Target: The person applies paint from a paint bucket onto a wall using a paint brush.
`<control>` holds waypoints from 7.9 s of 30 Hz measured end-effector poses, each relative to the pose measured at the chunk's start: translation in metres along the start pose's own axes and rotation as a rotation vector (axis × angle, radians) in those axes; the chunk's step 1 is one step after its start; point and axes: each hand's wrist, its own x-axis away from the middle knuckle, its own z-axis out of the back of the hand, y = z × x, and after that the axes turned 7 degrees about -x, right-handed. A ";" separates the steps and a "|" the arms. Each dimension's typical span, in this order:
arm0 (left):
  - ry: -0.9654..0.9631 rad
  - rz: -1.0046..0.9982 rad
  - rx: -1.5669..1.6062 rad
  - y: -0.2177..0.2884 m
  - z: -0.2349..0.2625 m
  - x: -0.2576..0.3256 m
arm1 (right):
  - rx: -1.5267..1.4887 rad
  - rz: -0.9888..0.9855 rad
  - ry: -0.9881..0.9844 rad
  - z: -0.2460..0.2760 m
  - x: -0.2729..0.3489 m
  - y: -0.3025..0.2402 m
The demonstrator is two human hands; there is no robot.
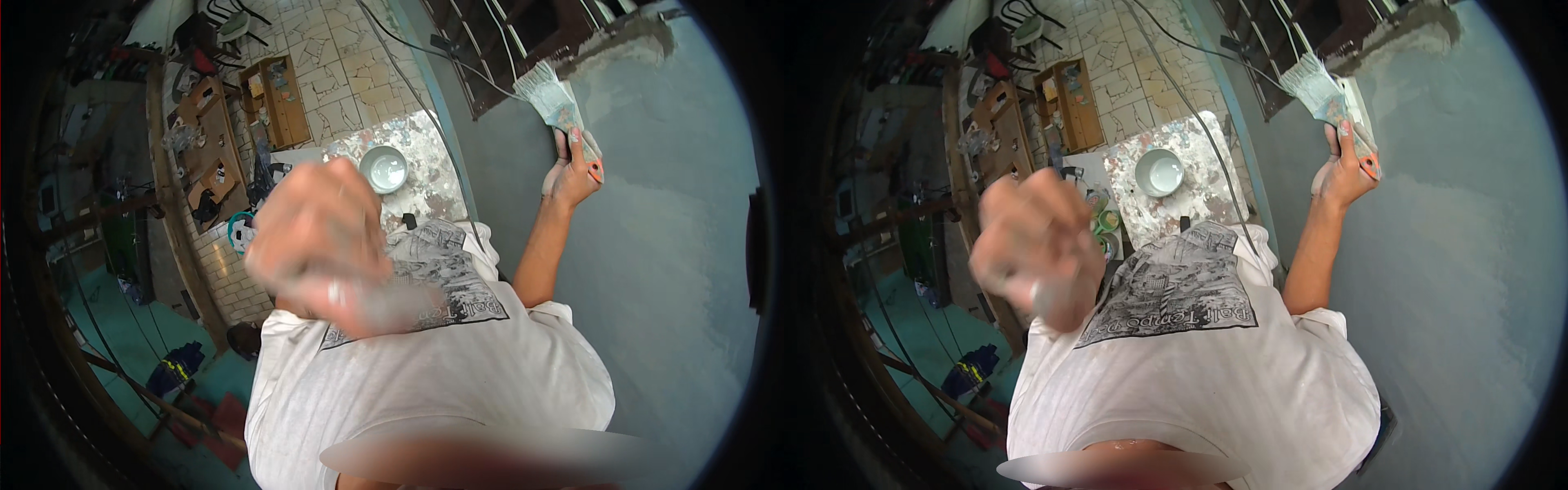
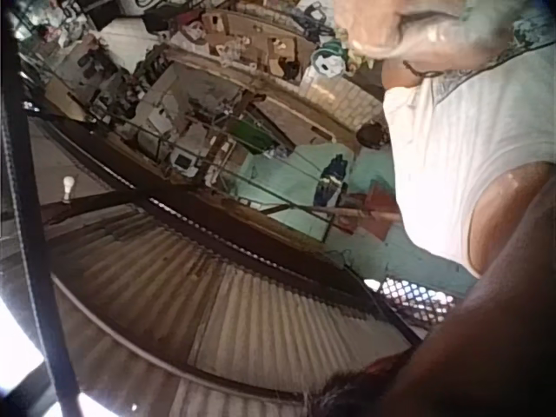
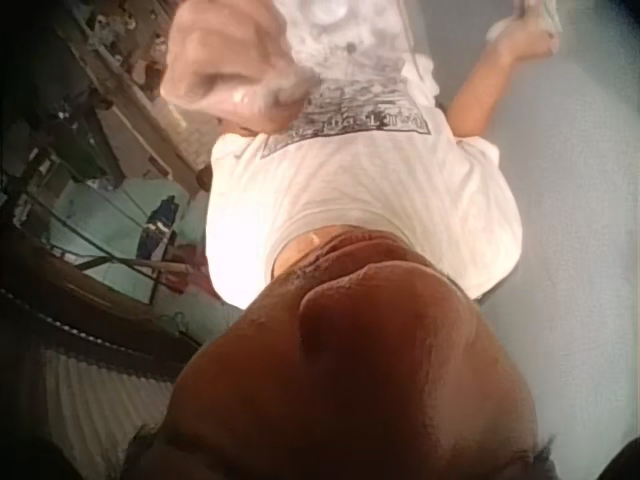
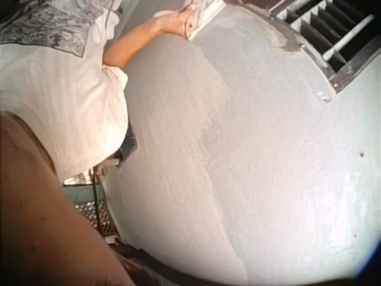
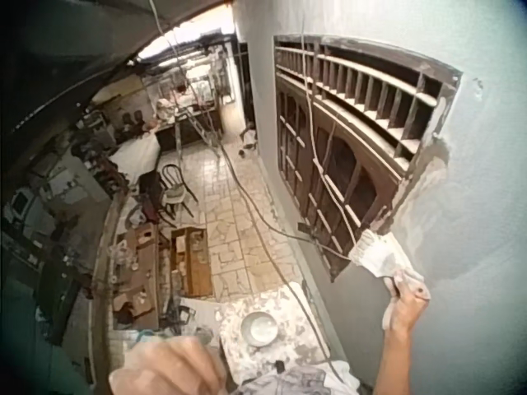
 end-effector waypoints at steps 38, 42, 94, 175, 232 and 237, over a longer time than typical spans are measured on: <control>0.148 -0.357 0.199 0.043 -0.030 -0.061 | 0.111 0.071 -0.088 -0.006 0.012 -0.004; 0.188 -0.351 0.204 0.049 -0.030 -0.062 | 0.089 0.101 -0.092 0.001 0.005 0.000; -0.039 0.935 -0.779 -0.273 0.142 0.230 | 0.384 0.072 -0.881 -0.064 0.100 0.033; -0.073 0.036 -0.848 -0.185 -0.012 0.094 | -0.005 -0.714 -0.302 0.005 0.056 0.032; 0.194 0.403 -0.759 -0.156 0.032 0.142 | 1.274 0.992 -0.297 0.021 -0.241 0.011; 0.181 0.428 -0.754 -0.161 0.032 0.144 | 1.239 0.902 -0.400 0.047 -0.242 0.056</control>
